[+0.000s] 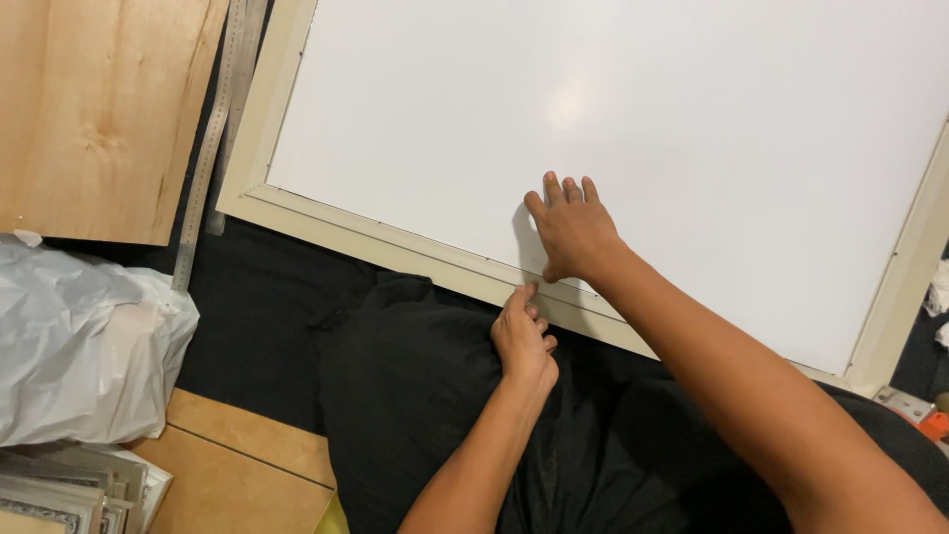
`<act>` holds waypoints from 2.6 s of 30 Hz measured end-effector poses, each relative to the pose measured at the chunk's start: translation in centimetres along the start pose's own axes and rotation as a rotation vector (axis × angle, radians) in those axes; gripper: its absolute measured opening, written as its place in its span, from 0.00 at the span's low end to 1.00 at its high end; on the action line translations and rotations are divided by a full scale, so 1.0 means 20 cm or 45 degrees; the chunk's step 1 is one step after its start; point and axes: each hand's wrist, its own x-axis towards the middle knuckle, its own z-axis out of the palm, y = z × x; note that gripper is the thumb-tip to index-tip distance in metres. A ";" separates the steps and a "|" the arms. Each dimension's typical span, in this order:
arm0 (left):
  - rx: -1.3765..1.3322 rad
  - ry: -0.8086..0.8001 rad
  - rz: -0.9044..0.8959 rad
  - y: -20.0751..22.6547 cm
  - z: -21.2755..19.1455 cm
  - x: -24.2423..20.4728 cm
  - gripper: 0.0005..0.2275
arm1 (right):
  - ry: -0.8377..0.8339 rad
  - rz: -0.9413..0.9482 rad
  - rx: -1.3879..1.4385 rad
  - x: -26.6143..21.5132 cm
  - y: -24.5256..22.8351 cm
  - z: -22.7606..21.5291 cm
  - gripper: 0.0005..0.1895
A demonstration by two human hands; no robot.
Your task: Taping a white plastic sheet to the back of a wooden frame using a handheld tape dispenser.
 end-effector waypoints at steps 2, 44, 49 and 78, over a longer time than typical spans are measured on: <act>-0.009 0.003 0.001 0.00 0.00 0.00 0.17 | -0.010 -0.005 -0.024 -0.02 0.00 -0.01 0.54; 1.339 -0.377 1.853 0.60 -0.06 0.23 0.20 | 0.344 -0.180 0.070 -0.39 0.11 0.50 0.62; 1.261 -0.246 1.757 0.61 0.00 0.31 0.20 | 0.389 -0.192 -0.024 -0.29 0.16 0.58 0.63; 1.012 -0.105 1.244 0.64 0.00 0.35 0.29 | 0.658 -0.312 -0.111 -0.33 0.09 0.69 0.50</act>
